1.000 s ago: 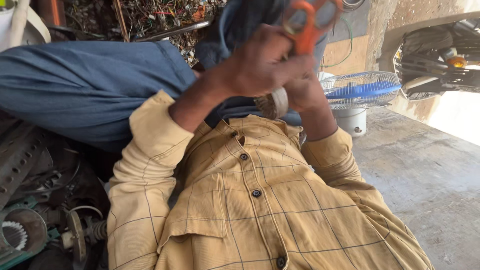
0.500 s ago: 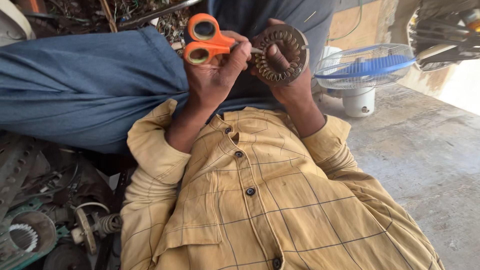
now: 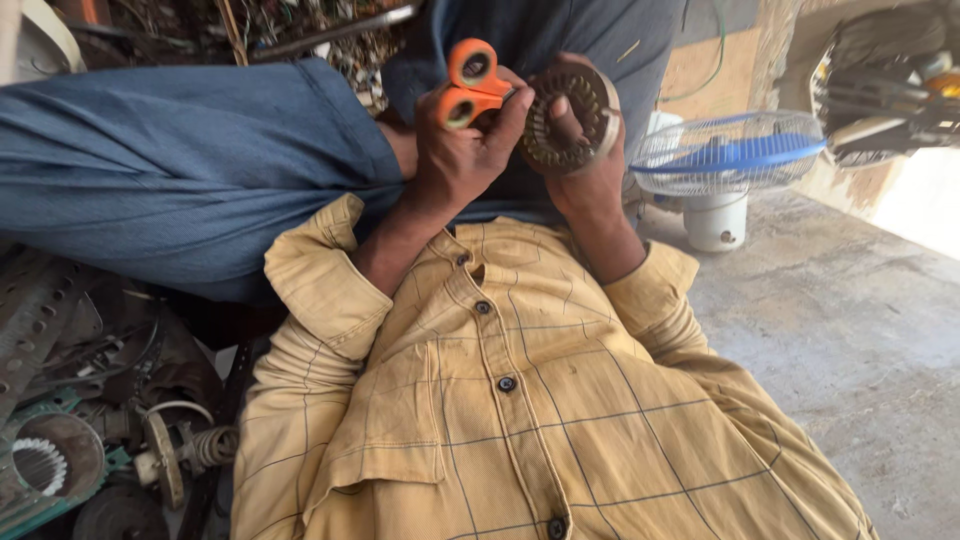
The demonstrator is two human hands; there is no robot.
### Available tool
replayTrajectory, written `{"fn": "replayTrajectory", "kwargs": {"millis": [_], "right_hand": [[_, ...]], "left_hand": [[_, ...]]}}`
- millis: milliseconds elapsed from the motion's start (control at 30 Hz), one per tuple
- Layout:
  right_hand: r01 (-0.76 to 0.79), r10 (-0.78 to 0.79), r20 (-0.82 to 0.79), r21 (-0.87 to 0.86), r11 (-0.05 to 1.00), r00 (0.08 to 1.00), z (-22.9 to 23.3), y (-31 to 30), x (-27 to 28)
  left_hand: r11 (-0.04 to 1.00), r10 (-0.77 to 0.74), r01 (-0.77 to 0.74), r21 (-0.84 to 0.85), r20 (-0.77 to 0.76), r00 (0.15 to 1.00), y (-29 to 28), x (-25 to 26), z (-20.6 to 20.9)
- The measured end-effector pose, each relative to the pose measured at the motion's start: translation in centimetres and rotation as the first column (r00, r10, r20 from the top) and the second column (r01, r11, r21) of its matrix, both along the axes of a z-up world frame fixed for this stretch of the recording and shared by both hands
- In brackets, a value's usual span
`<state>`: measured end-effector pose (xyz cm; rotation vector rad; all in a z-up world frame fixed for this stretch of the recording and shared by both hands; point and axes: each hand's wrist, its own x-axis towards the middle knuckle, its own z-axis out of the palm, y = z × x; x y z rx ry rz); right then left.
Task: The person sits on the floor and repairs a small electrical motor stator. They use scissors to cut and insert small pieces of insulating material into the stator slots, repeating the process for multiple slots.
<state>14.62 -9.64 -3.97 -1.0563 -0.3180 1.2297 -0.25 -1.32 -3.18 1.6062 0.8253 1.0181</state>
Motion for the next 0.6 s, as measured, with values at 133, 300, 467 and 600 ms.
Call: {"fn": "replayTrajectory", "kwargs": {"millis": [133, 300, 467, 600], "right_hand": [[-0.056, 0.057, -0.052, 0.02, 0.998, 0.997, 1.3, -0.3, 1.3], [-0.093, 0.122, -0.286, 0.114, 0.989, 0.95, 1.9, -0.2, 4.9], [-0.14, 0.139, 0.083, 0.004, 0.99, 0.987, 4.1, 0.2, 8.7], [-0.157, 0.316, 0.914, -0.284, 0.946, 0.253, 6.6, 1.0, 10.8]], "left_hand": [[0.797, 0.164, 0.079, -0.599, 0.341, 0.926, 0.3, -1.2, 0.4], [0.799, -0.541, 0.464, -0.383, -0.12, 0.832, 2.1, -4.6, 0.6], [0.587, -0.789, 0.758, -0.285, -0.414, 0.455, -1.3, 0.4, 1.1], [0.761, -0.487, 0.639, 0.111, -0.553, 0.676, -2.7, 1.3, 1.9]]}}
